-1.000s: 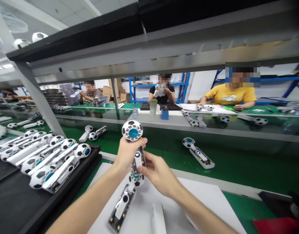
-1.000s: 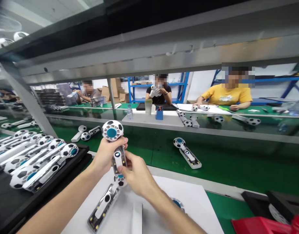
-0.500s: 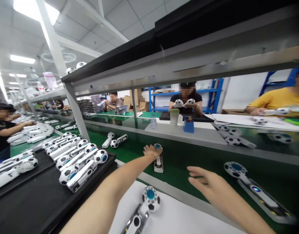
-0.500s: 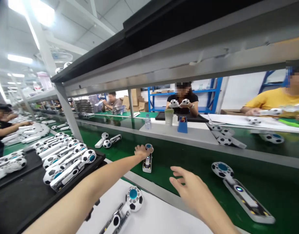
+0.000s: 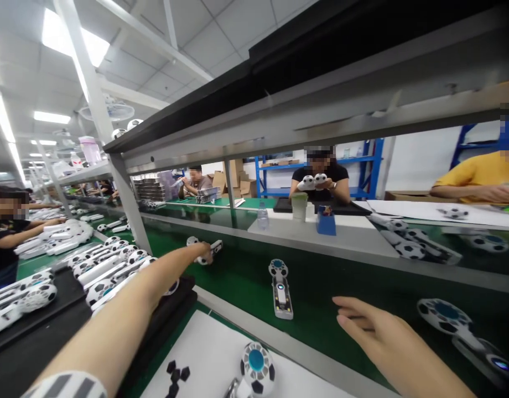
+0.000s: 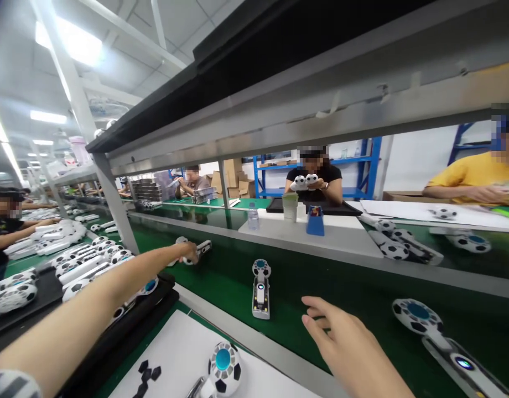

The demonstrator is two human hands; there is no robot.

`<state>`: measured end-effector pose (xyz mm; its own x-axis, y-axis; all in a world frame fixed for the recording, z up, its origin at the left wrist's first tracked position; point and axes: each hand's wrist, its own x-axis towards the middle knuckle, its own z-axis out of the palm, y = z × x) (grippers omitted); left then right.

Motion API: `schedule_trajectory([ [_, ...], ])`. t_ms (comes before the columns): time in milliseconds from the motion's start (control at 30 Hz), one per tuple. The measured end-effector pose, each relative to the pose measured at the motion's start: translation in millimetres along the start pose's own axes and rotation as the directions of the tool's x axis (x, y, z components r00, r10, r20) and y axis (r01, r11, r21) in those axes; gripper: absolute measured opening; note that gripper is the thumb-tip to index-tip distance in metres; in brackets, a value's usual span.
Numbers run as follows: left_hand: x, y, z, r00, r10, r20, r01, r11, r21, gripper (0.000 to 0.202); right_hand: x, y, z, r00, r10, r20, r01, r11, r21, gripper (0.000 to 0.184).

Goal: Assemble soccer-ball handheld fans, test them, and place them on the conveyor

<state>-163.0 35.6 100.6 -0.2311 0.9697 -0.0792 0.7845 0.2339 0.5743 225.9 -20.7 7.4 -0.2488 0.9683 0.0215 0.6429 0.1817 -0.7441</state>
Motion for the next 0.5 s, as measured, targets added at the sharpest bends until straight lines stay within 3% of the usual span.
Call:
schedule_trajectory([
  [100,-13.7,22.3,-6.6,0.984,0.092,0.156,-0.115,0.983,0.146,0.027,2.4,1.7,9.6,0.998,-0.057,-0.016,0.056,0.995,-0.081,0.056],
  [167,-36.5,41.5,-8.8,0.934,0.202,0.295,-0.264,0.946,0.187,0.022,-1.9,-6.2,16.3,0.988,-0.152,-0.036,0.146,0.98,-0.138,0.057],
  [200,-51.5,52.4,-9.0,0.889,0.267,0.373,-0.351,0.92,0.177,0.022,-5.7,-12.8,19.9,0.977,-0.208,-0.05,0.199,0.969,-0.147,0.061],
  [267,-81.9,75.1,-7.2,0.762,0.414,0.498,-0.517,0.852,0.084,0.043,-14.7,-29.1,27.3,0.955,-0.291,-0.061,0.285,0.954,-0.09,0.073],
  [333,-101.1,94.6,-4.0,0.62,0.535,0.575,-0.618,0.784,-0.063,0.048,-23.0,-44.3,34.1,0.96,-0.275,-0.043,0.277,0.958,0.067,0.071],
  [367,-102.7,101.1,-2.5,0.58,0.579,0.573,-0.62,0.77,-0.149,0.05,-26.0,-49.6,36.8,0.972,-0.234,-0.026,0.235,0.959,0.157,0.064],
  [400,-98.0,104.4,-1.3,0.582,0.599,0.55,-0.595,0.775,-0.215,0.052,-27.9,-52.8,38.8,0.984,-0.18,-0.008,0.177,0.956,0.232,0.057],
  [433,-87.6,104.1,-0.7,0.622,0.594,0.51,-0.548,0.795,-0.259,0.051,-28.9,-53.8,39.9,0.992,-0.123,0.006,0.116,0.951,0.285,0.05],
  [500,-55.2,92.7,-1.3,0.773,0.494,0.398,-0.429,0.869,-0.244,0.046,-28.4,-50.8,38.9,0.999,-0.043,-0.024,0.049,0.938,0.342,0.043],
])
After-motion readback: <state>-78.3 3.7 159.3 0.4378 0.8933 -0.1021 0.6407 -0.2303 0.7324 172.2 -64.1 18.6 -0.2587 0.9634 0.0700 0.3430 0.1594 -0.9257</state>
